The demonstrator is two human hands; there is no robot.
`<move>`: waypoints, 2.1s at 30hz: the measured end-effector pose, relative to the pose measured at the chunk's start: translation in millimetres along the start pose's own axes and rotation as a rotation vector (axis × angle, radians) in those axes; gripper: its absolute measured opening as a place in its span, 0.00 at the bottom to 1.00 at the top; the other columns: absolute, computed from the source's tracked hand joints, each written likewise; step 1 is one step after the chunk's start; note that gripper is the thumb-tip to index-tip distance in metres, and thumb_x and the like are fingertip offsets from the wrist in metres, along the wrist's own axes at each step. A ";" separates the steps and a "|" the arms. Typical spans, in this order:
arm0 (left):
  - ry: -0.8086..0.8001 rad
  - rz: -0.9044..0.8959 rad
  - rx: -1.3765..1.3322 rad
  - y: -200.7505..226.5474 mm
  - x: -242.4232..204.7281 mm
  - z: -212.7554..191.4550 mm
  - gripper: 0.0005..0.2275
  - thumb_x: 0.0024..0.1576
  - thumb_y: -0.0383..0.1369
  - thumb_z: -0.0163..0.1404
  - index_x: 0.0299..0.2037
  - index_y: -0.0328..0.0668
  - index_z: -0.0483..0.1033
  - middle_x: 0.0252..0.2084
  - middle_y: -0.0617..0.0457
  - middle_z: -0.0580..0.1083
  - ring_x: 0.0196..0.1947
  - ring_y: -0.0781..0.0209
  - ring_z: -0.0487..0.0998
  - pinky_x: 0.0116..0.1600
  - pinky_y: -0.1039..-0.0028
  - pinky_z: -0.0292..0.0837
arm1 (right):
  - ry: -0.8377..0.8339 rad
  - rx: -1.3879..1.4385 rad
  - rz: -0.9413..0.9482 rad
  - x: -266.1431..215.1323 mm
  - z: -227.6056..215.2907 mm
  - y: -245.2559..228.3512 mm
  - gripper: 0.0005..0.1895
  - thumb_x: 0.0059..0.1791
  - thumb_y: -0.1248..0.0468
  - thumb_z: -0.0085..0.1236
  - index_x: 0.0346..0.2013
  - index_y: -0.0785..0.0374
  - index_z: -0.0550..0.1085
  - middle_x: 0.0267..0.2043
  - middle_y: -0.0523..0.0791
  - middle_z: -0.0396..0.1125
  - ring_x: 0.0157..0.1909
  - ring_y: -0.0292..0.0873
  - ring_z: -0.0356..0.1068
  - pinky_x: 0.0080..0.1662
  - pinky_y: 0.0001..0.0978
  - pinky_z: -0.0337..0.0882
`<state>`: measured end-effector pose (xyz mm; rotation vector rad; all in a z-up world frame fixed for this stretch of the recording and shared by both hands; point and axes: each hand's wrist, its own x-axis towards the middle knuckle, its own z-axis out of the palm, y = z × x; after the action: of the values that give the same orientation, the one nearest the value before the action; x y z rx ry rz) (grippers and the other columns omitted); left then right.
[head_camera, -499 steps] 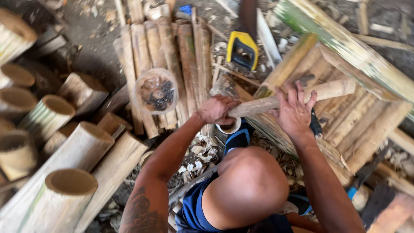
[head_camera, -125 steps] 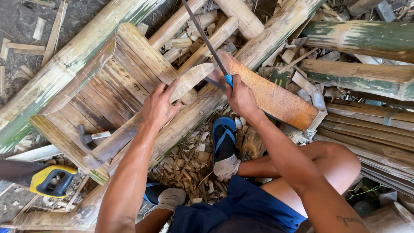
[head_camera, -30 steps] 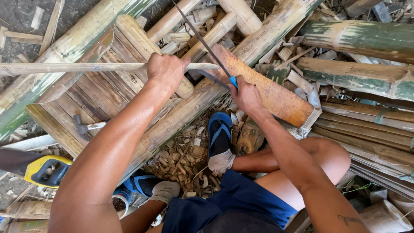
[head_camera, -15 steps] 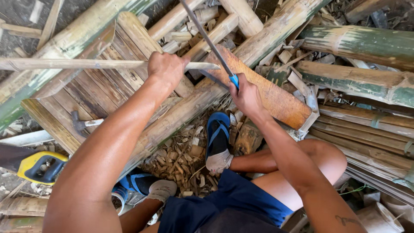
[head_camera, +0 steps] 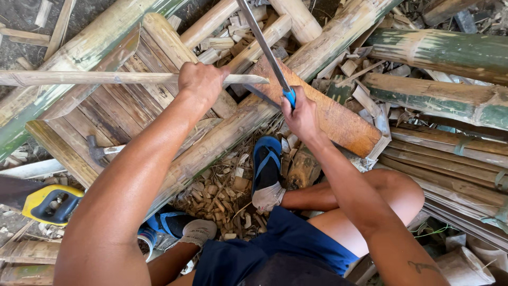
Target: The person is assembling a bamboo structure by cutting bamboo strips with a knife and hammering them into place. They repeatedly cut, position, and secure the strips to form a flat panel.
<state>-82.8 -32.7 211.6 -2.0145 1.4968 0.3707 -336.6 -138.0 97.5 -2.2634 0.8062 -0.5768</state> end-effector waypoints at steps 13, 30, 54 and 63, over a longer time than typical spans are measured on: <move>0.027 0.001 -0.082 0.2 1.9 5.9 0.21 0.64 0.29 0.45 0.66 0.62 0.66 0.34 0.52 0.80 0.29 0.58 0.81 0.30 0.69 0.74 | -0.219 -0.160 0.120 7.0 5.7 2.7 0.12 0.57 0.60 0.53 0.44 0.67 0.67 0.19 0.57 0.67 0.20 0.60 0.70 0.26 0.51 0.71; 0.012 -0.018 -0.118 0.0 3.3 1.6 0.19 0.63 0.31 0.47 0.64 0.65 0.68 0.31 0.54 0.78 0.27 0.59 0.78 0.33 0.69 0.72 | -0.032 -0.112 -0.082 1.4 11.7 17.3 0.13 0.56 0.61 0.56 0.48 0.65 0.66 0.26 0.57 0.69 0.24 0.62 0.71 0.29 0.53 0.72; -0.003 -0.058 -0.164 -4.6 12.5 17.3 0.23 0.65 0.27 0.39 0.70 0.67 0.62 0.36 0.48 0.81 0.35 0.53 0.84 0.36 0.66 0.77 | -0.124 -0.212 0.071 4.0 14.8 27.1 0.14 0.55 0.55 0.55 0.45 0.62 0.66 0.28 0.59 0.71 0.30 0.67 0.71 0.34 0.59 0.71; 0.164 0.003 -0.234 -4.4 30.0 54.0 0.20 0.64 0.28 0.38 0.63 0.65 0.71 0.46 0.51 0.80 0.46 0.50 0.82 0.42 0.54 0.76 | -0.151 -0.337 0.106 -4.0 16.4 38.8 0.17 0.56 0.52 0.54 0.43 0.64 0.65 0.30 0.61 0.72 0.31 0.67 0.72 0.34 0.59 0.72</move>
<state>-62.1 -22.1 154.1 -2.2733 1.6187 0.4061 -344.9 -151.2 58.1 -2.5109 0.9998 -0.2292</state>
